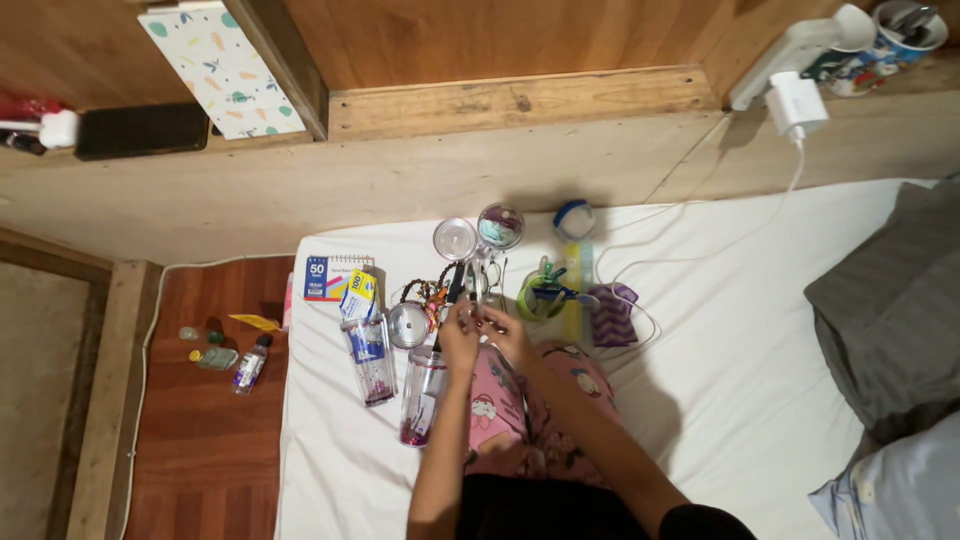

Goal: Organizing and moving personal items between a bed and a shelf

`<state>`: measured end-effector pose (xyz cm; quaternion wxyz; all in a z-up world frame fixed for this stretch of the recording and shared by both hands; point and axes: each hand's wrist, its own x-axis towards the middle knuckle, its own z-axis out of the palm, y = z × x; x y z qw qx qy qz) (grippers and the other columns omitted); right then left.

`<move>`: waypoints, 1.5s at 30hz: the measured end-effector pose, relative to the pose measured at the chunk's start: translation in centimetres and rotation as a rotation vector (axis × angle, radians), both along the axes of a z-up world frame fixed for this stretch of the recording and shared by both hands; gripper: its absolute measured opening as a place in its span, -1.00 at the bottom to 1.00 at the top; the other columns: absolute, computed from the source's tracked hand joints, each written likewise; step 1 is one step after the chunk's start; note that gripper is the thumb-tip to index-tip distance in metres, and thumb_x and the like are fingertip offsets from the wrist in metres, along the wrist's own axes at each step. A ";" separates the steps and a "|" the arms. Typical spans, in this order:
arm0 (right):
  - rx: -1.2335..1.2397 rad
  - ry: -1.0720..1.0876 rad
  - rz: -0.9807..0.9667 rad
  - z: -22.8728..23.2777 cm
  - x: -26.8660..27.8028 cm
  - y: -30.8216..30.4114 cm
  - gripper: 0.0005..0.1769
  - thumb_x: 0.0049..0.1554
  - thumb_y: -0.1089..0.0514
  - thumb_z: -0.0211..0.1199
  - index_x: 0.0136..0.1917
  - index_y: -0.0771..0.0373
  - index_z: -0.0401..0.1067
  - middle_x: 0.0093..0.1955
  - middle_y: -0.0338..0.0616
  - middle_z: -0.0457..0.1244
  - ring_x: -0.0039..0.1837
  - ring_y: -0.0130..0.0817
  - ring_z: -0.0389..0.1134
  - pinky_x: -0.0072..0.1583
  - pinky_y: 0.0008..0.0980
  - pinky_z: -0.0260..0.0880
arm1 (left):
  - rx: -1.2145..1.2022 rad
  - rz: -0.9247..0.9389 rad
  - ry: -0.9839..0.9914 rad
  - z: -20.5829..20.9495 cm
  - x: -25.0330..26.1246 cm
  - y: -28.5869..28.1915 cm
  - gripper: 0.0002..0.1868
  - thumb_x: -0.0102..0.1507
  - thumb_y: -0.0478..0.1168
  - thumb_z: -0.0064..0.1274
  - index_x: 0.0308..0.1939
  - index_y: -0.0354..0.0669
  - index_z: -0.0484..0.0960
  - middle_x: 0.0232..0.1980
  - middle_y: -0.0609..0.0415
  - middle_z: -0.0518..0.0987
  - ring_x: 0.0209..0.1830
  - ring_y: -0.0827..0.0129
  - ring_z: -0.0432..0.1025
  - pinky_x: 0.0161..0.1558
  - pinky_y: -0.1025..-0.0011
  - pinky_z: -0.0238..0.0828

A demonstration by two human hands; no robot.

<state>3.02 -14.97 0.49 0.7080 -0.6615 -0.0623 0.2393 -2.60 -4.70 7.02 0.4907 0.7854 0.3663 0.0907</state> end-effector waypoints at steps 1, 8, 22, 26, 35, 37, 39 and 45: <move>0.055 -0.045 -0.010 -0.2 0.2 -0.1 -0.53 0.20 0.25 0.32 0.37 0.22 0.45 0.21 0.15 0.38 0.05 -0.23 0.46 -0.07 -0.36 0.58 | -0.002 -0.008 -0.079 -0.2 0.0 -0.4 -0.60 0.25 -0.31 -0.02 0.17 0.05 0.58 -0.06 -0.20 0.69 0.00 -0.17 0.57 0.03 0.00 0.56; 0.089 -0.288 -0.073 0.2 2.2 -2.8 -0.56 0.23 0.41 0.16 0.37 0.26 0.44 0.25 0.10 0.37 0.17 -0.28 0.41 -0.04 -0.36 0.57 | -0.083 -0.118 -0.296 0.4 0.6 -2.3 -0.59 0.26 -0.31 0.01 0.19 0.10 0.50 0.07 -0.11 0.68 0.07 -0.09 0.56 0.06 0.05 0.53; 0.124 -0.066 -0.094 8.1 1.5 -7.0 -0.66 0.25 0.21 0.16 0.27 0.29 0.52 0.07 0.26 0.38 -0.14 -0.05 0.48 -0.13 -0.10 0.62 | -0.015 -0.152 -0.420 6.0 0.0 -5.3 -0.65 0.12 -0.37 0.28 -0.03 0.02 0.78 -0.31 0.08 0.65 -0.33 0.36 0.52 -0.19 0.42 0.50; 0.212 -0.050 -0.030 10.8 0.4 -7.6 -0.39 0.15 0.04 0.42 0.35 0.43 0.41 0.18 0.34 0.33 -0.08 -0.07 0.47 -0.10 -0.15 0.62 | -0.031 -0.137 -0.476 6.8 -0.2 -4.9 -0.70 0.29 -0.40 0.06 -0.02 0.03 0.79 -0.35 -0.01 0.69 -0.39 0.41 0.50 -0.24 0.38 0.48; 0.194 -0.188 0.054 10.1 1.2 -8.6 -0.45 0.19 0.04 0.35 0.31 0.45 0.42 0.09 0.21 0.40 -0.15 -0.23 0.47 -0.16 -0.30 0.59 | 0.016 0.009 -0.522 10.8 -0.4 -4.0 -0.48 0.21 -0.20 0.24 0.24 -0.07 0.47 -0.20 0.10 0.69 -0.33 0.27 0.54 -0.19 0.31 0.48; 0.205 -0.215 0.083 9.3 1.6 -8.6 -0.47 0.17 0.07 0.36 0.30 0.46 0.43 0.07 0.21 0.41 -0.16 -0.23 0.48 -0.16 -0.32 0.58 | 0.060 -0.008 -0.516 11.0 0.0 -2.8 -0.51 0.18 -0.20 0.27 0.18 -0.04 0.52 -0.26 0.13 0.69 -0.38 0.28 0.55 -0.23 0.33 0.48; 0.218 -0.245 0.107 9.1 1.9 -8.7 -0.49 0.16 0.10 0.37 0.28 0.46 0.44 0.05 0.21 0.41 -0.17 -0.23 0.48 -0.17 -0.34 0.57 | 0.106 -0.030 -0.513 11.6 0.6 -2.1 -0.54 0.14 -0.19 0.30 0.11 0.00 0.57 -0.32 0.16 0.70 -0.42 0.29 0.56 -0.27 0.34 0.49; 0.302 -0.189 0.079 11.5 1.1 -9.4 -0.43 0.10 0.27 0.40 0.34 0.50 0.38 0.10 0.22 0.38 -0.08 -0.15 0.50 -0.08 -0.20 0.62 | -0.057 -0.100 -0.618 12.1 2.6 -1.9 -0.69 0.46 -0.25 -0.22 0.12 -0.13 0.65 -0.32 -0.08 0.72 -0.43 0.37 0.60 -0.33 0.48 0.57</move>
